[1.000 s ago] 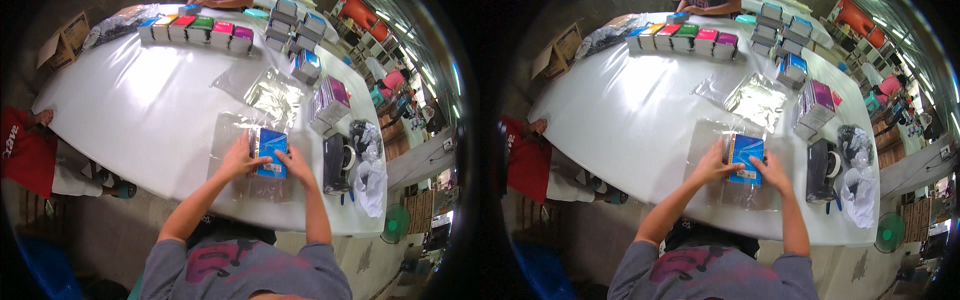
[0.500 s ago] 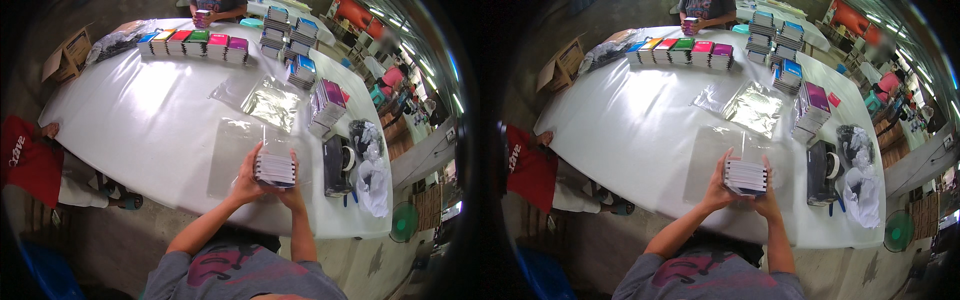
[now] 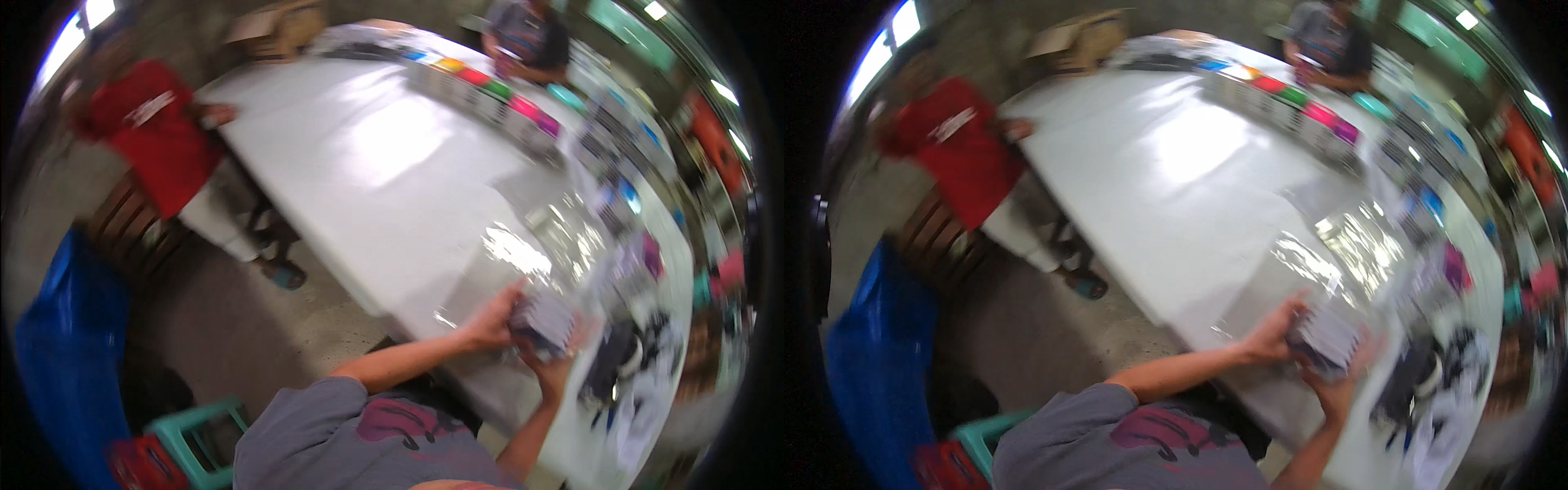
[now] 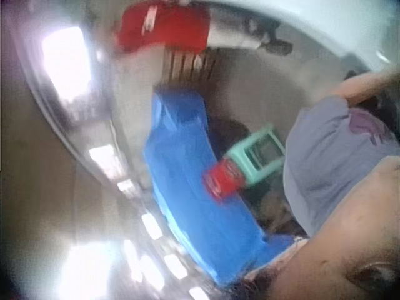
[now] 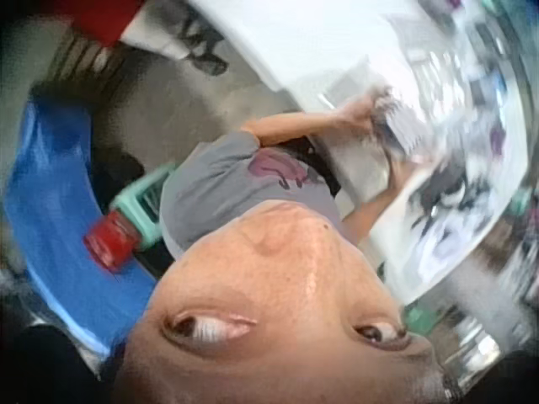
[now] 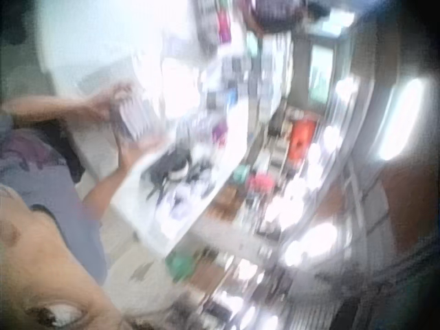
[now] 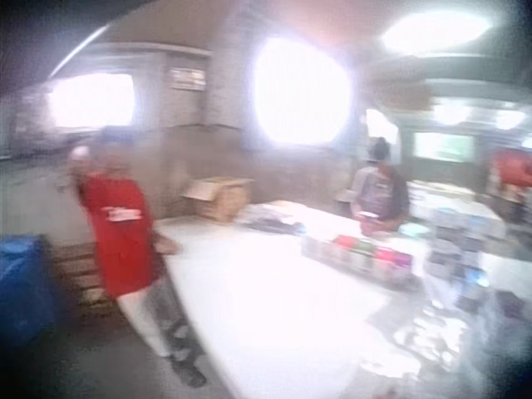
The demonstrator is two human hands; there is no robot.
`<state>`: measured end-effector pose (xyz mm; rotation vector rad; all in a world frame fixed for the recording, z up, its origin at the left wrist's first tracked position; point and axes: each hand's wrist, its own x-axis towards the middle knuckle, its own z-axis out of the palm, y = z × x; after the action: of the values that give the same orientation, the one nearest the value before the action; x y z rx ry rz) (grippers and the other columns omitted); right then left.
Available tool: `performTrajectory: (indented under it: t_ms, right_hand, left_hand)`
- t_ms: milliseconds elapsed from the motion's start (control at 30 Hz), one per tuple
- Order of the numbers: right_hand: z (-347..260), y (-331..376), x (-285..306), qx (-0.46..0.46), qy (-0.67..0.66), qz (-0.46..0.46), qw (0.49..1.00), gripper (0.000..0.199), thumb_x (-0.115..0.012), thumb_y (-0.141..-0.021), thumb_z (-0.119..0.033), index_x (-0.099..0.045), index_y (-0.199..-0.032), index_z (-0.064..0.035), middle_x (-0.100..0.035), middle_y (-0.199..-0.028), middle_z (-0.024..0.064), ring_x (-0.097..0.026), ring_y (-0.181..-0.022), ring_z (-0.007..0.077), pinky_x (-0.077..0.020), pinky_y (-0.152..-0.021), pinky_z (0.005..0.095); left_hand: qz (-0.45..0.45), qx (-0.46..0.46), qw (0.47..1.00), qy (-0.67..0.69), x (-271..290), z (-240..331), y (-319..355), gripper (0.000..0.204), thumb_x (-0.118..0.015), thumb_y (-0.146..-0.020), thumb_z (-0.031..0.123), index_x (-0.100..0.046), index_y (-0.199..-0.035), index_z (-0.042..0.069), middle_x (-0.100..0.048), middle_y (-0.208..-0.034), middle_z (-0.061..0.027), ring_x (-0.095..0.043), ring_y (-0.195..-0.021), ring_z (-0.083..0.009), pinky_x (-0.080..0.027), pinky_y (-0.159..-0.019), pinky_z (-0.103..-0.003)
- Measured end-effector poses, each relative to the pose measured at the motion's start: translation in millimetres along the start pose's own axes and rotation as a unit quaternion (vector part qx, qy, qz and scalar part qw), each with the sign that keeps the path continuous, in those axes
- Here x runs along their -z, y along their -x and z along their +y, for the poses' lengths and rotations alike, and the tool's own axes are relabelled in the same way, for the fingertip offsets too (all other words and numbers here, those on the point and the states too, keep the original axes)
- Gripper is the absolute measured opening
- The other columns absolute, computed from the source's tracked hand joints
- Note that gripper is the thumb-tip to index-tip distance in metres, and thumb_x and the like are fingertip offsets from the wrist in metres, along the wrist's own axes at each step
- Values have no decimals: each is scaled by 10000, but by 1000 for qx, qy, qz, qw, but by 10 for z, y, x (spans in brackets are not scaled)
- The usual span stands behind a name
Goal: The person places spiral-bound notebooks into clear plastic bags and seals them with tape. They repeat this process for multiple notebooks, stacking the finished packages on the table.
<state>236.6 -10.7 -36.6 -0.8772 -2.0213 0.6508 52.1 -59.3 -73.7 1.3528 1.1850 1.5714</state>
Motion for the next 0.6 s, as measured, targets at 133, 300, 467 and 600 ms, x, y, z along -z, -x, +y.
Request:
performTrajectory:
  t_ms: [133, 300, 467, 600]
  right_hand:
    - [-250, -199, 531, 155, 88, 30, 983, 469, -697, -791, -288, -484, -1167, -107, -279, -1448, 156, -259, -1339, 349, -274, -1024, 584]
    - [-480, -332, 491, 197, 53, -28, 979, 183, -623, -850, -215, -550, -961, -89, -319, -1424, 167, -298, -1323, 355, -274, -1016, 621]
    - [-318, -159, 657, 141, -144, 107, 974, 508, -646, -822, -320, -479, -1237, -79, -307, -1412, 159, -325, -1299, 330, -293, -1038, 557]
    - [-172, 173, 358, 25, -48, 39, 998, 750, -771, -695, -324, -442, -1295, -16, -391, -1375, 169, -398, -1257, 322, -320, -1033, 462]
  left_hand:
    - [120, -274, 939, -171, 50, 192, -46, 744, -815, -638, 253, -427, -1248, 78, -430, -1232, -150, -414, -1184, -324, -334, -996, -437]
    - [13, -414, 868, -274, 143, 427, -71, 337, -711, -750, 157, -575, -1058, 160, -552, -1093, -33, -509, -1109, -205, -375, -916, -391]
    - [-53, -374, 893, -244, 209, 529, -102, 415, -713, -746, 185, -567, -1135, 181, -561, -1147, -10, -499, -1152, -179, -348, -934, -390]
    - [-114, -312, 913, -237, 318, 532, -141, 522, -751, -693, 204, -555, -1177, 201, -553, -1205, 3, -486, -1188, -165, -334, -937, -389]
